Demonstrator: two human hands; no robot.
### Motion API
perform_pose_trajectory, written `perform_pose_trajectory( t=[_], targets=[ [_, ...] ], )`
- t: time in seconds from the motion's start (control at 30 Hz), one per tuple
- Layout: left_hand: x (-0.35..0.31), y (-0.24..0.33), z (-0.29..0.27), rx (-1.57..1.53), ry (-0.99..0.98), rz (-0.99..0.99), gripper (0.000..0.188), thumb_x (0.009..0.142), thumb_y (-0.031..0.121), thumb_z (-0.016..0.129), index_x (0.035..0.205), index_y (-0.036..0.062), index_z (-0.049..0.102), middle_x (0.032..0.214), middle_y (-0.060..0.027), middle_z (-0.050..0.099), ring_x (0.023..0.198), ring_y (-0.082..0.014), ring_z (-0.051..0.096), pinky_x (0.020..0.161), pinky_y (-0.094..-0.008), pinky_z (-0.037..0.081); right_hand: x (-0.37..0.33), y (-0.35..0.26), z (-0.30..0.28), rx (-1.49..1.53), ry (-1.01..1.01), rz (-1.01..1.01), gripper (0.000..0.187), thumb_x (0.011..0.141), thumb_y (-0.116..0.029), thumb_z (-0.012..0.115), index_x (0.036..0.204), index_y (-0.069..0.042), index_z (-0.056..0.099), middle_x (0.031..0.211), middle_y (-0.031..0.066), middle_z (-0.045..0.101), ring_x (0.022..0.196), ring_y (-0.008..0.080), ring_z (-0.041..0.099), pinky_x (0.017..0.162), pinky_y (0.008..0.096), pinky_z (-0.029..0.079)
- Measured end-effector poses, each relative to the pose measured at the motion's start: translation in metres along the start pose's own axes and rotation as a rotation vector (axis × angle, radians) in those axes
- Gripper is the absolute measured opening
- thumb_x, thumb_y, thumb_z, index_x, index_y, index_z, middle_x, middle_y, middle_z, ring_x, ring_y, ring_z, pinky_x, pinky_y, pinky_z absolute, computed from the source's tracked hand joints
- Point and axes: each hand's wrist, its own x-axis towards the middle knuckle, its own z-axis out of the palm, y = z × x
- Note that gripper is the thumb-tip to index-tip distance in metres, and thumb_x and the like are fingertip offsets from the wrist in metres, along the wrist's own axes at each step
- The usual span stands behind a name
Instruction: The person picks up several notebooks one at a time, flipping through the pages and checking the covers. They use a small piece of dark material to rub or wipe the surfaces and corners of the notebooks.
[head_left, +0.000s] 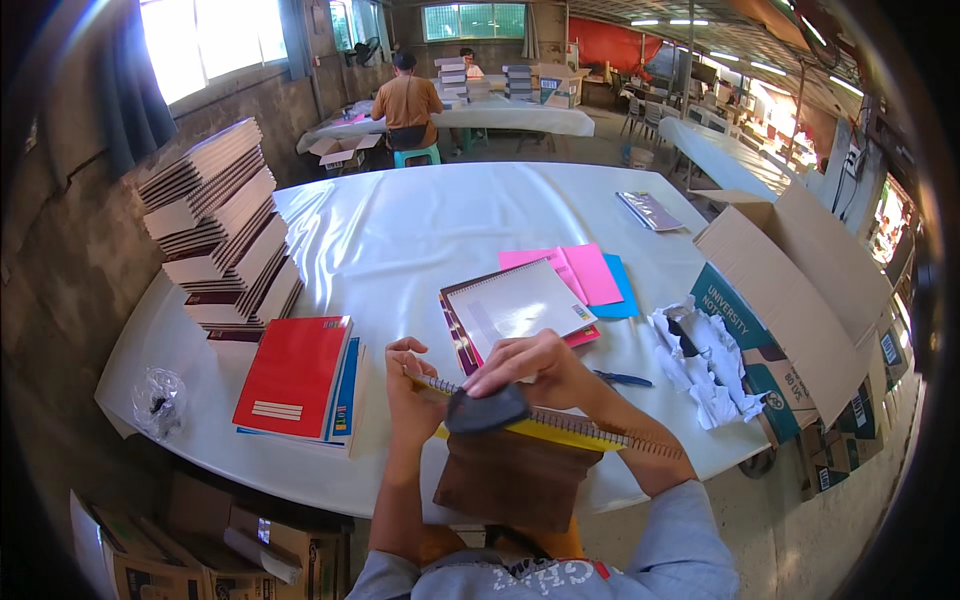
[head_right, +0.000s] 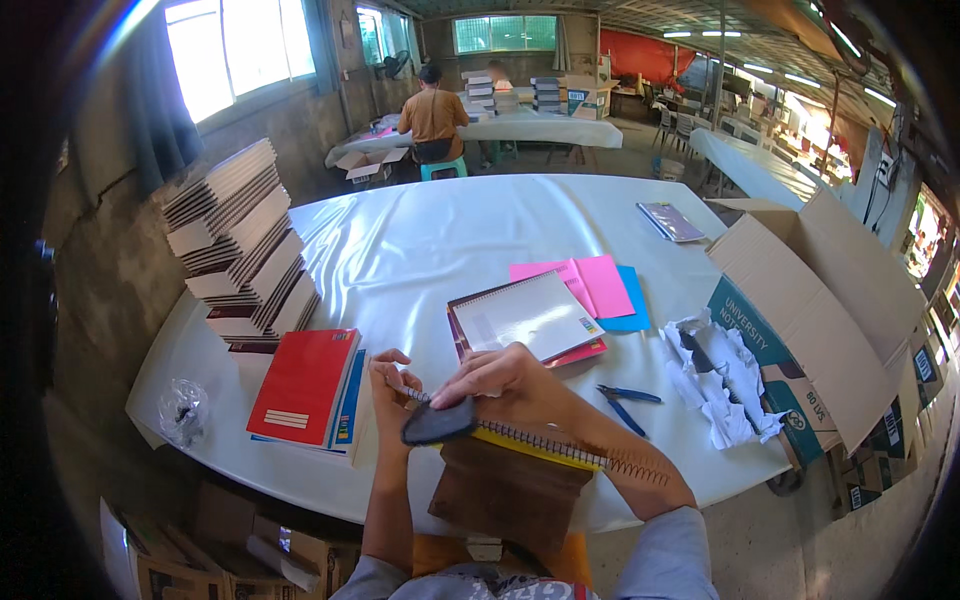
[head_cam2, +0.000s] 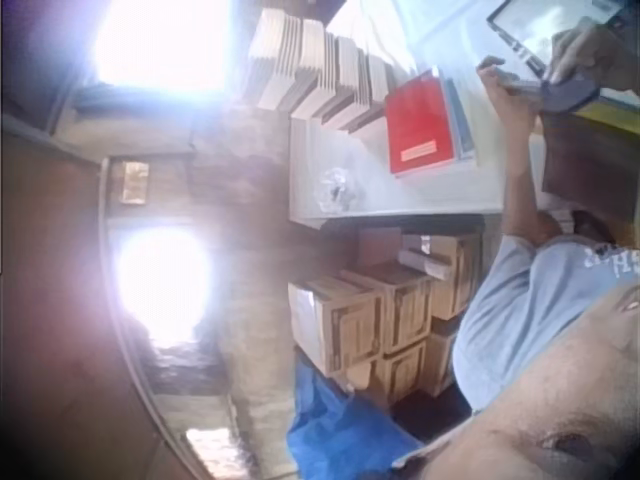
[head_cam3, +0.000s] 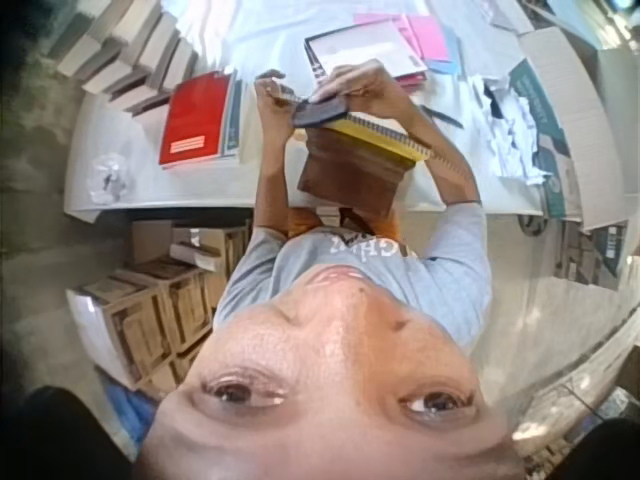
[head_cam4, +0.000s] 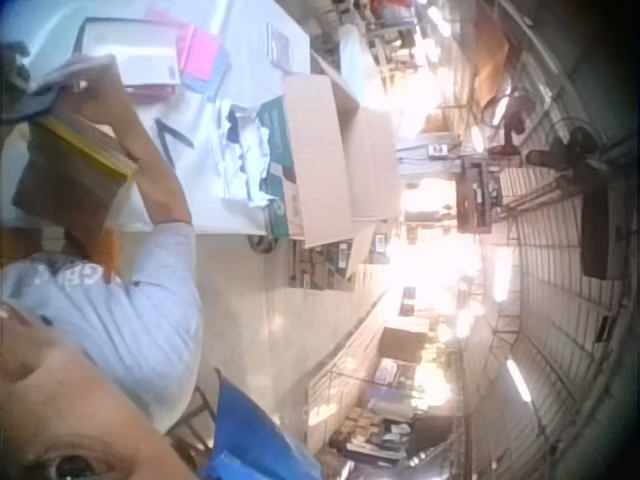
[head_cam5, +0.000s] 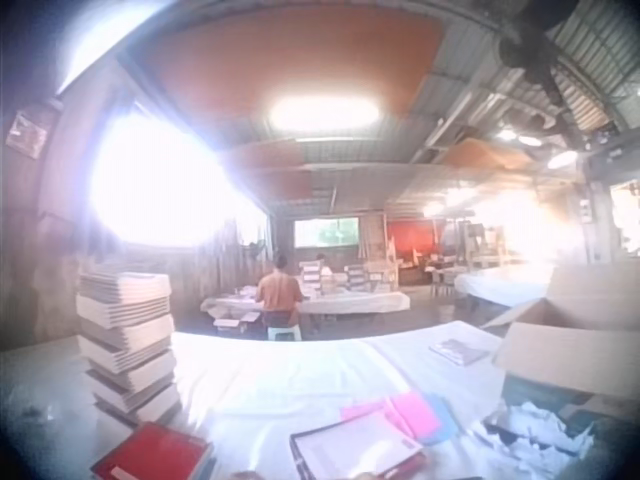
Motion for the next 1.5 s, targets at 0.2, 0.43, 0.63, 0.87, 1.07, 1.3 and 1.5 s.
perform_pose_trajectory(
  t=[0.2,0.43,0.63,0.87,1.07,1.3,1.5],
  targets=[
    [-0.005,-0.02,-0.014,0.032,0.059,-0.015,0.074,0.041,0.002,0.089,0.084,0.0118,0.029,0.096,-0.0048,0.036,0.073,-0.0085,0.04,0.062,-0.0226,0.041,0.003,-0.006,0.012,-0.132,0.07,-0.035,0.036,0.064,0.008,0.061,0.094,-0.01,0.07,0.083,0.0086,0.067,0.071,0.0188,0.06,0.061,0.0282,0.048],
    [-0.008,0.0,-0.003,-0.122,0.065,-0.085,0.085,0.034,0.006,0.092,0.092,0.0135,0.03,0.1,-0.0047,0.036,0.077,-0.0099,0.042,0.067,-0.0235,0.043,-0.003,0.001,0.013,0.17,0.092,-0.095,0.033,0.069,0.006,0.061,0.099,-0.006,0.068,0.088,0.0111,0.068,0.077,0.022,0.063,0.068,0.0293,0.05],
    [-0.001,-0.015,-0.018,0.177,-0.146,0.139,0.091,0.032,0.01,0.093,0.098,0.0135,0.03,0.103,-0.0071,0.037,0.084,-0.0124,0.044,0.071,-0.0249,0.042,0.01,0.016,0.013,-0.165,0.119,0.063,0.031,0.069,0.002,0.068,0.098,-0.008,0.069,0.088,0.0094,0.068,0.079,0.0221,0.063,0.071,0.0316,0.049],
    [0.002,-0.008,-0.013,-0.143,-0.034,-0.136,0.083,0.042,0.012,0.091,0.098,0.0116,0.03,0.099,-0.007,0.037,0.084,-0.0128,0.042,0.073,-0.0263,0.041,0.02,0.012,0.014,-0.141,-0.02,-0.035,0.03,0.069,0.004,0.064,0.096,-0.009,0.069,0.092,0.0085,0.068,0.078,0.0216,0.061,0.07,0.0311,0.049],
    [-0.002,-0.005,-0.003,0.055,-0.162,0.163,0.05,0.074,0.031,0.071,0.092,0.0075,0.032,0.087,-0.0059,0.036,0.073,-0.0116,0.041,0.067,-0.0229,0.039,0.005,0.031,0.005,-0.589,-0.027,0.105,0.032,0.063,-0.001,0.07,0.095,-0.009,0.069,0.089,0.0063,0.068,0.076,0.0226,0.061,0.069,0.0323,0.048],
    [-0.02,-0.012,-0.004,-0.205,0.109,0.195,0.04,0.085,0.036,0.061,0.084,0.0057,0.035,0.074,-0.0036,0.036,0.066,-0.0098,0.038,0.06,-0.0212,0.034,-0.136,0.026,-0.069,-1.546,0.52,0.64,0.026,0.071,-0.005,0.057,0.094,-0.011,0.068,0.088,0.009,0.065,0.083,0.0288,0.061,0.076,0.0402,0.049],
    [0.008,0.004,0.02,-0.064,0.324,0.156,0.038,0.083,0.031,0.066,0.078,0.0062,0.038,0.072,-0.0019,0.041,0.066,-0.0095,0.038,0.062,-0.0204,0.033,-0.241,0.034,-0.068,-1.394,0.325,1.257,0.035,0.077,-0.013,0.06,0.111,-0.007,0.061,0.102,0.0169,0.062,0.095,0.0338,0.058,0.088,0.0417,0.043]
  ],
)
